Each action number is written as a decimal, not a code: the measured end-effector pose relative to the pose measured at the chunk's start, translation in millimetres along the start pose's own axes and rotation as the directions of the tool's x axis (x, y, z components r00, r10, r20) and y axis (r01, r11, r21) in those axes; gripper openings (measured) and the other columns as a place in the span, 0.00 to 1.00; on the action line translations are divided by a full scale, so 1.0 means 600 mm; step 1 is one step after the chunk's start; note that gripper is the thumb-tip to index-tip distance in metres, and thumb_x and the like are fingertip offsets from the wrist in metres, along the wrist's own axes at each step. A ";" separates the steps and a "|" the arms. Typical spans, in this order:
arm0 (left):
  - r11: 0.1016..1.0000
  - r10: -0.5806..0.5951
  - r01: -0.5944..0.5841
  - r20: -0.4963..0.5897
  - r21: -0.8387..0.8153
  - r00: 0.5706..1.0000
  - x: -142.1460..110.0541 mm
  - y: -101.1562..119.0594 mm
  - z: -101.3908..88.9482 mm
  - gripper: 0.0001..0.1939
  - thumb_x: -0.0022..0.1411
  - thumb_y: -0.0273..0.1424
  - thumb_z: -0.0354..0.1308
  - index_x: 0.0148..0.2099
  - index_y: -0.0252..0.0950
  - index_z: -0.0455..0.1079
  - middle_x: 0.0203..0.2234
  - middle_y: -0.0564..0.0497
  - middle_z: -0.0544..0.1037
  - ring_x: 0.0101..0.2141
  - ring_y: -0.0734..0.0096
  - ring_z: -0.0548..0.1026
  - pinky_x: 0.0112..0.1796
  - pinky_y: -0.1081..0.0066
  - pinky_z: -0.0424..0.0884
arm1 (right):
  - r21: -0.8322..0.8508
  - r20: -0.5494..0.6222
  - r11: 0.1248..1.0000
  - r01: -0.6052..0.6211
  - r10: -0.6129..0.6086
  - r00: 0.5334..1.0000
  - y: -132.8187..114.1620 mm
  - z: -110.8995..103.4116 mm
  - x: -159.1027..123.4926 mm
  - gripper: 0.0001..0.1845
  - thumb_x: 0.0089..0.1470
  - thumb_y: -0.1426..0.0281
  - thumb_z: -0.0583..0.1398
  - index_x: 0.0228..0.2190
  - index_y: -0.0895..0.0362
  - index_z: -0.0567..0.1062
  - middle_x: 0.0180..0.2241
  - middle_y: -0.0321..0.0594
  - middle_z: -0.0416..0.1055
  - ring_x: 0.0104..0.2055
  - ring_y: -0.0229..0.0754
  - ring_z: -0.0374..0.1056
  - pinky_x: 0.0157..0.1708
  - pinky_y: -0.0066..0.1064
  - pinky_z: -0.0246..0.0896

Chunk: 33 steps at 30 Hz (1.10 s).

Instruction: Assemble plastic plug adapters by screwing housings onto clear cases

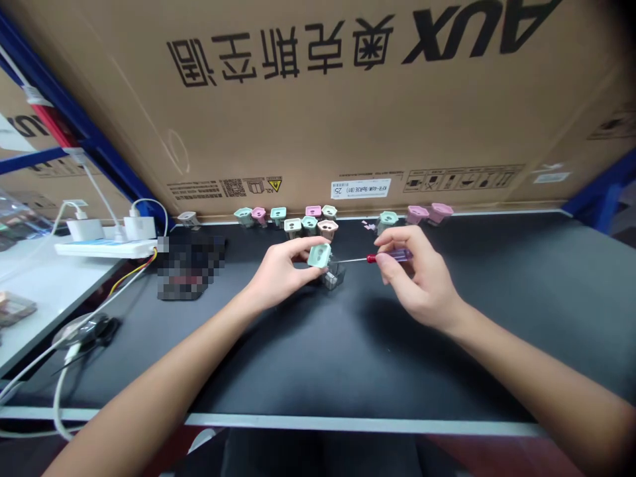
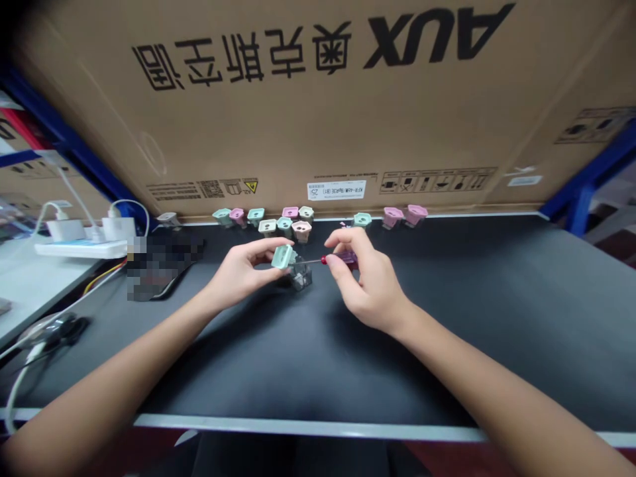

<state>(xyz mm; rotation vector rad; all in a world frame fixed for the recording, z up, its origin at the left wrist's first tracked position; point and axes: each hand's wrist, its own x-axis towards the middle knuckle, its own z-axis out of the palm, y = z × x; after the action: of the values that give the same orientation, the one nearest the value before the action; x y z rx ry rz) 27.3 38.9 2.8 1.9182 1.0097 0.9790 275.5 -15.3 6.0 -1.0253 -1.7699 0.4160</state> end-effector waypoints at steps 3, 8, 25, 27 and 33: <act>1.000 0.004 -0.004 -0.005 0.006 1.000 0.000 -0.001 -0.001 0.24 0.57 0.32 0.68 0.57 0.37 0.76 0.41 0.48 0.83 0.39 0.66 0.79 0.46 0.67 0.76 | 0.002 -0.028 1.000 0.015 -0.015 0.999 0.006 -0.002 0.003 0.08 0.62 0.69 0.61 0.43 0.51 0.69 0.38 0.40 0.72 0.33 0.42 0.70 0.32 0.36 0.68; 1.000 0.005 -0.005 -0.006 0.030 1.000 0.000 -0.004 -0.001 0.25 0.57 0.33 0.68 0.57 0.38 0.75 0.43 0.47 0.82 0.40 0.64 0.79 0.47 0.66 0.76 | -0.171 -0.030 0.984 0.038 -0.044 0.999 0.002 -0.006 0.007 0.02 0.65 0.67 0.59 0.38 0.51 0.72 0.32 0.38 0.73 0.30 0.42 0.69 0.29 0.34 0.62; 1.000 0.009 -0.009 -0.020 0.023 1.000 0.001 -0.008 -0.001 0.25 0.58 0.34 0.68 0.58 0.37 0.75 0.46 0.46 0.82 0.40 0.64 0.79 0.46 0.66 0.76 | -0.068 -0.009 0.998 -0.008 0.008 1.000 -0.004 -0.004 0.010 0.05 0.63 0.64 0.61 0.37 0.52 0.73 0.34 0.38 0.73 0.33 0.43 0.69 0.32 0.35 0.67; 0.999 0.017 -0.016 -0.018 0.031 1.000 0.001 -0.008 -0.001 0.25 0.58 0.33 0.68 0.58 0.37 0.75 0.45 0.46 0.82 0.40 0.64 0.79 0.46 0.66 0.76 | -0.085 -0.011 0.996 -0.039 0.038 0.999 -0.001 -0.007 0.009 0.06 0.66 0.63 0.59 0.37 0.52 0.72 0.30 0.36 0.71 0.28 0.39 0.66 0.27 0.33 0.62; 0.999 0.034 -0.033 -0.026 0.035 0.999 0.001 -0.013 0.001 0.24 0.58 0.32 0.67 0.57 0.38 0.75 0.43 0.47 0.82 0.38 0.66 0.78 0.49 0.65 0.75 | -0.022 0.004 0.998 -0.062 0.062 0.998 0.006 -0.005 0.009 0.06 0.62 0.69 0.60 0.41 0.51 0.69 0.33 0.37 0.69 0.30 0.40 0.65 0.29 0.33 0.61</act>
<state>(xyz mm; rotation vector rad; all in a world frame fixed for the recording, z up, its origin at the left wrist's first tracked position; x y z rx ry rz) 25.5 42.4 -3.8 1.9603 1.0189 1.0144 279.0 -9.6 8.2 -1.0973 -1.7535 0.4387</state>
